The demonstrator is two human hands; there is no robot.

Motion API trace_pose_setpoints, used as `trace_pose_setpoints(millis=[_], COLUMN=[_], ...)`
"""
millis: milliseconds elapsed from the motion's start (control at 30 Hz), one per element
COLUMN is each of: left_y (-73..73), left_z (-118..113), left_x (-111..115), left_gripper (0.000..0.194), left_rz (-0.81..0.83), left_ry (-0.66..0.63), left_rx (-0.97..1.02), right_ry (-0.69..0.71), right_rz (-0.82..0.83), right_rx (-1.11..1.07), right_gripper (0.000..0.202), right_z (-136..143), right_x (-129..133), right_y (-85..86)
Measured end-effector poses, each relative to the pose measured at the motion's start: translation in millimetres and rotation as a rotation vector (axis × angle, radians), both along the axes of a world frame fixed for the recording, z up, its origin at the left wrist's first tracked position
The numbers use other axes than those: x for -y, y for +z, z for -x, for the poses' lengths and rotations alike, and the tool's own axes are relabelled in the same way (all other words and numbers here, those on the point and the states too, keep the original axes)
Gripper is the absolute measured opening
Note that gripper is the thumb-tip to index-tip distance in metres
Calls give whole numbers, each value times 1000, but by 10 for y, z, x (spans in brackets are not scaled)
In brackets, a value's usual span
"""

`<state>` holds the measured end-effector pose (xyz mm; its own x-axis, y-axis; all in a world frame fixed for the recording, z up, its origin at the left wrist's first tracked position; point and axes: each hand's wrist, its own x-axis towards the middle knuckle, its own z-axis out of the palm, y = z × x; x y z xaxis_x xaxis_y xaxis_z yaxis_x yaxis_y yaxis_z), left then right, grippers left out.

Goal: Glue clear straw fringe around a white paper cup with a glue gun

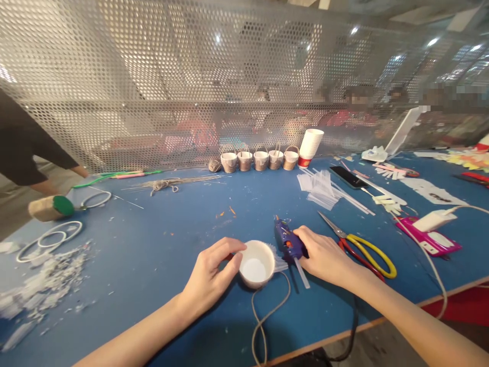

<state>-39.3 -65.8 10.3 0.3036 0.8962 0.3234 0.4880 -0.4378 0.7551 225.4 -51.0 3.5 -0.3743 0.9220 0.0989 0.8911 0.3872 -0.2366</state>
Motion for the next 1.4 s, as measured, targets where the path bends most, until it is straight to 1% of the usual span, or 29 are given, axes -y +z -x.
trace_pose_setpoints(millis=[67, 167, 233, 300, 367, 433, 467, 500, 600, 700, 867, 1067, 1133, 1233, 1333, 1400], left_y=[4, -5, -22, -41, -54, -56, -55, -51, -38, -33, -60, -76, -57, -23, -12, -16], left_z=[3, 3, 3, 0, -7, -17, -23, -30, -44, -47, -43, -58, -66, -78, -85, -85], left_x=[-3, -8, -8, -5, 1, 6, 8, 9, 11, 19, 35, 39, 42, 46, 50, 54], left_gripper=[21, 20, 20, 20, 20, 20, 20, 20, 18, 17, 11, 9, 10, 13, 19, 21], left_rz=[-62, -132, -148, -151, -144, -138, -139, -144, -175, -184, -94, 26, 42, 76, 136, 182], left_ry=[-29, -43, -37, -30, -18, -6, -1, 1, -4, 3, 38, 56, 55, 40, 7, 0], left_rx=[-7, -9, -14, -20, -28, -37, -39, -38, -21, -10, 8, 76, 75, 70, 92, 127], right_ry=[52, 112, 129, 129, 153, 246, 315, 378, 519, 574, 602, 714, 719, 684, 641, 611], right_rz=[11, 59, 92, 72, 6, -35, -39, -30, 25, 35, -54, -139, -142, -109, -14, 52], right_rx=[58, 107, 102, 41, -79, -220, -276, -300, -258, -200, -133, 3, 9, -57, -159, -211], right_gripper=[24, 27, 27, 26, 21, 15, 14, 12, 10, 3, 7, 12, 12, 8, 1, 6], right_z=[-17, -83, -124, -112, -14, 163, 267, 372, 626, 742, 775, 765, 749, 729, 701, 668], right_x=[4, -1, -20, -54, -97, -144, -168, -193, -274, -349, -393, -376, -378, -391, -410, -420], right_y=[33, 131, 227, 341, 455, 543, 572, 589, 587, 544, 489, 490, 485, 468, 463, 469])
